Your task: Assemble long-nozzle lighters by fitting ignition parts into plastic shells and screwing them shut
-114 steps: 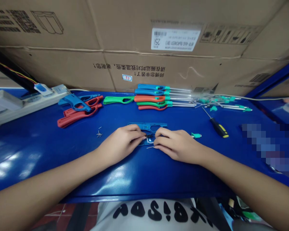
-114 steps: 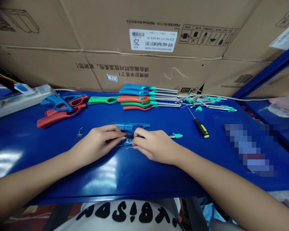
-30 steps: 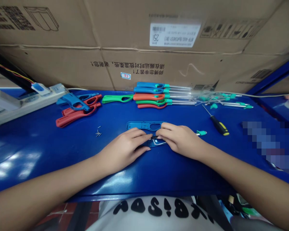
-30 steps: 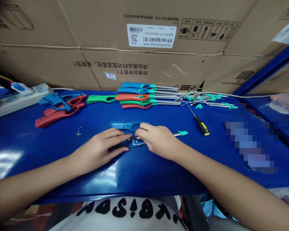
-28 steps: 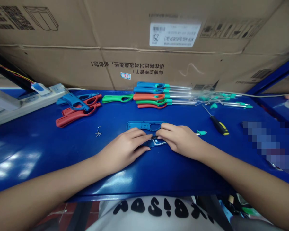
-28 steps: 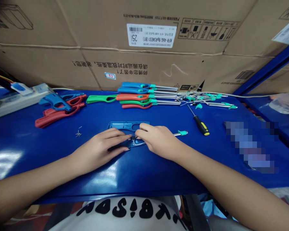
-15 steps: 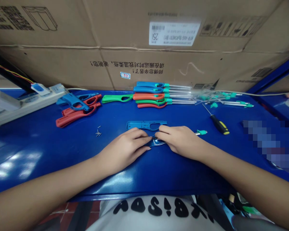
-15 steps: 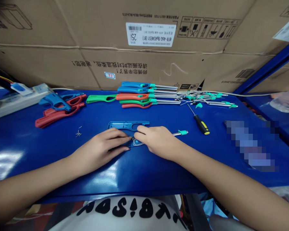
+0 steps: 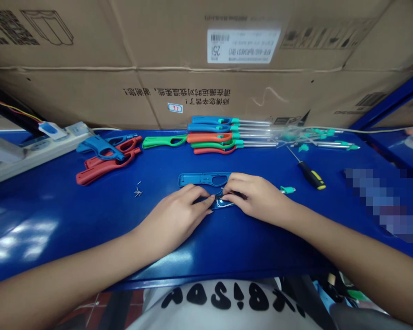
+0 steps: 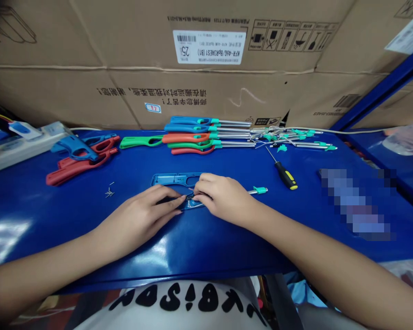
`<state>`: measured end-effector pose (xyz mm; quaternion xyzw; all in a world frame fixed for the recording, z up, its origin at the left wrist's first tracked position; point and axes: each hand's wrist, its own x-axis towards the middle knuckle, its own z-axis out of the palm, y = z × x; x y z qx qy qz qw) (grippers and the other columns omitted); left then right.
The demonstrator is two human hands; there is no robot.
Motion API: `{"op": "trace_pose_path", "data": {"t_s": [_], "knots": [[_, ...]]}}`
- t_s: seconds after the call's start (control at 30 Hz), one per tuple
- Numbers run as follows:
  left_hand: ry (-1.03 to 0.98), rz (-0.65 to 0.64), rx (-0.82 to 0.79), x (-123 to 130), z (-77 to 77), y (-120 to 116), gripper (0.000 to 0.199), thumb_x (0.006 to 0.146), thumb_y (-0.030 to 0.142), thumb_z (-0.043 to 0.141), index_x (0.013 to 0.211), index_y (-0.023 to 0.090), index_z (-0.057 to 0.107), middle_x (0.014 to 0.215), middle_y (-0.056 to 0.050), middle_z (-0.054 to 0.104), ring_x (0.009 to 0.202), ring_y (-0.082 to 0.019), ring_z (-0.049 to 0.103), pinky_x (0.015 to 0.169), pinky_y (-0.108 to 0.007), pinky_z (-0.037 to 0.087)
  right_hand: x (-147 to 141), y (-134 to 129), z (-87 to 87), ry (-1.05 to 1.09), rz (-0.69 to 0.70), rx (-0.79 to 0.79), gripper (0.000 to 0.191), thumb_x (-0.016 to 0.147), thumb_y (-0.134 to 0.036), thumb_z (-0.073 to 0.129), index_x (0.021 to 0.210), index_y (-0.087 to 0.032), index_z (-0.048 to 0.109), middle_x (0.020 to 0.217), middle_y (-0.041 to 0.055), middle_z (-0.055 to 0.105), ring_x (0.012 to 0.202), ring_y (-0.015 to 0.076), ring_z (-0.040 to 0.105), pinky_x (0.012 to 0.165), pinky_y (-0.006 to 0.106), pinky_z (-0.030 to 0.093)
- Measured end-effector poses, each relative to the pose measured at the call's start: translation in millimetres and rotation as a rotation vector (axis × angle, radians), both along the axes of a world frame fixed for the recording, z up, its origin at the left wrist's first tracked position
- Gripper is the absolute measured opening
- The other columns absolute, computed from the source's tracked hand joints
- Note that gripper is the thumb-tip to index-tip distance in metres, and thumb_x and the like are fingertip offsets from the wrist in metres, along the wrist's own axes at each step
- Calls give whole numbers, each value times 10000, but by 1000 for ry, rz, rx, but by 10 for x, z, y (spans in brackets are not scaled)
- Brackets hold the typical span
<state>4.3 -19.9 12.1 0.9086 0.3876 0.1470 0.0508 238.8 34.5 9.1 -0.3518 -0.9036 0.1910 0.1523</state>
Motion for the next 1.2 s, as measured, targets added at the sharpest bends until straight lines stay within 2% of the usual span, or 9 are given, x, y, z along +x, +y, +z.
{"op": "trace_pose_path", "data": {"t_s": [0.17,0.4,0.57,0.8,0.9,1.07,1.2], "knots": [[-122,2,-46,-32,-79,22,291,1009,269,552,1251,151,661,1124,-108,670,1037,-242,629,898,-408,578,19,20,10,35,15,-13,126,960,-216,613,864,-168,679,898,43,662,814,153,620,721,251,428],[-176,-12,-43,-34,-97,51,298,1005,247,556,1278,168,645,1051,-99,675,987,-231,638,864,-399,580,14,-3,-8,-80,78,128,232,1003,-202,495,882,-170,690,921,59,714,836,165,648,680,258,399],[-42,-14,-31,-9,-49,25,315,1039,273,471,1286,165,633,1052,-103,630,972,-230,618,826,-370,575,-1,-17,-12,-120,52,155,241,1007,-228,502,902,-170,711,940,62,722,835,168,658,669,263,400],[193,4,92,34,8,-18,358,1069,305,386,1284,141,621,1062,-98,643,924,-230,617,756,-348,570,12,13,19,17,25,31,175,979,-226,578,899,-165,721,916,64,699,851,169,652,743,261,447],[220,-1,117,44,27,-24,349,1070,294,384,1242,138,644,1046,-93,653,886,-225,624,720,-341,567,6,26,17,56,28,4,158,966,-215,595,880,-159,715,886,63,686,824,167,637,740,265,449],[257,-41,194,57,41,-27,331,1050,216,402,1191,70,664,939,-97,656,829,-260,632,646,-387,569,-29,12,28,109,1,-3,148,953,-209,611,839,-162,692,809,38,659,700,135,577,648,243,406],[175,-33,171,17,7,-18,332,1046,229,421,1243,87,648,983,-108,658,855,-260,627,682,-398,578,-6,-12,75,161,8,-48,125,955,-226,614,871,-170,688,775,12,645,612,106,520,601,232,382]]}}
